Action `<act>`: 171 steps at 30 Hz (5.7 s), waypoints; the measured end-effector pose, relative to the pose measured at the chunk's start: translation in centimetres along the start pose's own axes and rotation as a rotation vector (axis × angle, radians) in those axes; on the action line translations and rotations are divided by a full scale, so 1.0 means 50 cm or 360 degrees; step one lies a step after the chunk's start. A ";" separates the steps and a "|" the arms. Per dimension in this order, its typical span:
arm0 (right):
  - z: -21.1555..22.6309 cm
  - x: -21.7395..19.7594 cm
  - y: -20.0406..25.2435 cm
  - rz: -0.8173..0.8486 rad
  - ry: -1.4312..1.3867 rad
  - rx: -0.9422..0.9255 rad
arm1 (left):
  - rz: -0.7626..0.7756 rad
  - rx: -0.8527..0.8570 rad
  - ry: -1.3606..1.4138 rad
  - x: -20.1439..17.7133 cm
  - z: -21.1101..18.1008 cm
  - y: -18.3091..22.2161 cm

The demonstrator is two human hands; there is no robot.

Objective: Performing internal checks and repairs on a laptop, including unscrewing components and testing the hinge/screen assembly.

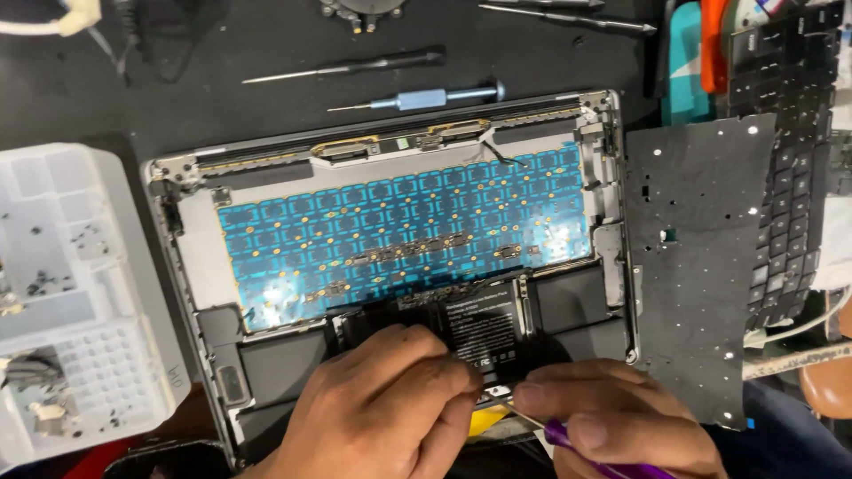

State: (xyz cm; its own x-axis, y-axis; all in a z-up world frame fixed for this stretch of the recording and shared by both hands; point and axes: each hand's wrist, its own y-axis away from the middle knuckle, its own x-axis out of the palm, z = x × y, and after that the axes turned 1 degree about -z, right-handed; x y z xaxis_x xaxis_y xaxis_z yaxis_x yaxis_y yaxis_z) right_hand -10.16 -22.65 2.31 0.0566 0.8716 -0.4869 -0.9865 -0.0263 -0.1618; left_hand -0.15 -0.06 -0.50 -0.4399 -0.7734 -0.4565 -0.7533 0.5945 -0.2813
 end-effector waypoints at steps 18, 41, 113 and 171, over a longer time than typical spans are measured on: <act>0.006 0.034 0.025 -0.0170 -0.0193 0.0124 | -0.0040 -0.0066 0.0191 0.008 -0.004 0.015; 0.021 0.074 0.066 -0.0465 -0.0102 0.0381 | -0.0042 -0.0041 0.0329 0.008 0.002 0.025; -0.104 0.033 -0.116 -0.0591 0.0403 -0.0562 | 0.0045 -0.0072 0.0115 -0.022 0.034 0.058; -0.087 0.034 -0.104 -0.0526 0.0516 -0.0523 | -0.0038 0.0073 0.0246 -0.076 0.004 0.123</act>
State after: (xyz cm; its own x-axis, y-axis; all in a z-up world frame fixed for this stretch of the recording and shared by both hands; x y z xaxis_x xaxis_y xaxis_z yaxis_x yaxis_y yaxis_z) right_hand -4.29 -23.16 -1.41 0.4495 0.6660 -0.5953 -0.8117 0.0263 -0.5835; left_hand -3.02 6.60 -0.66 -0.4949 -0.8099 -0.3148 -0.7428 0.5823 -0.3304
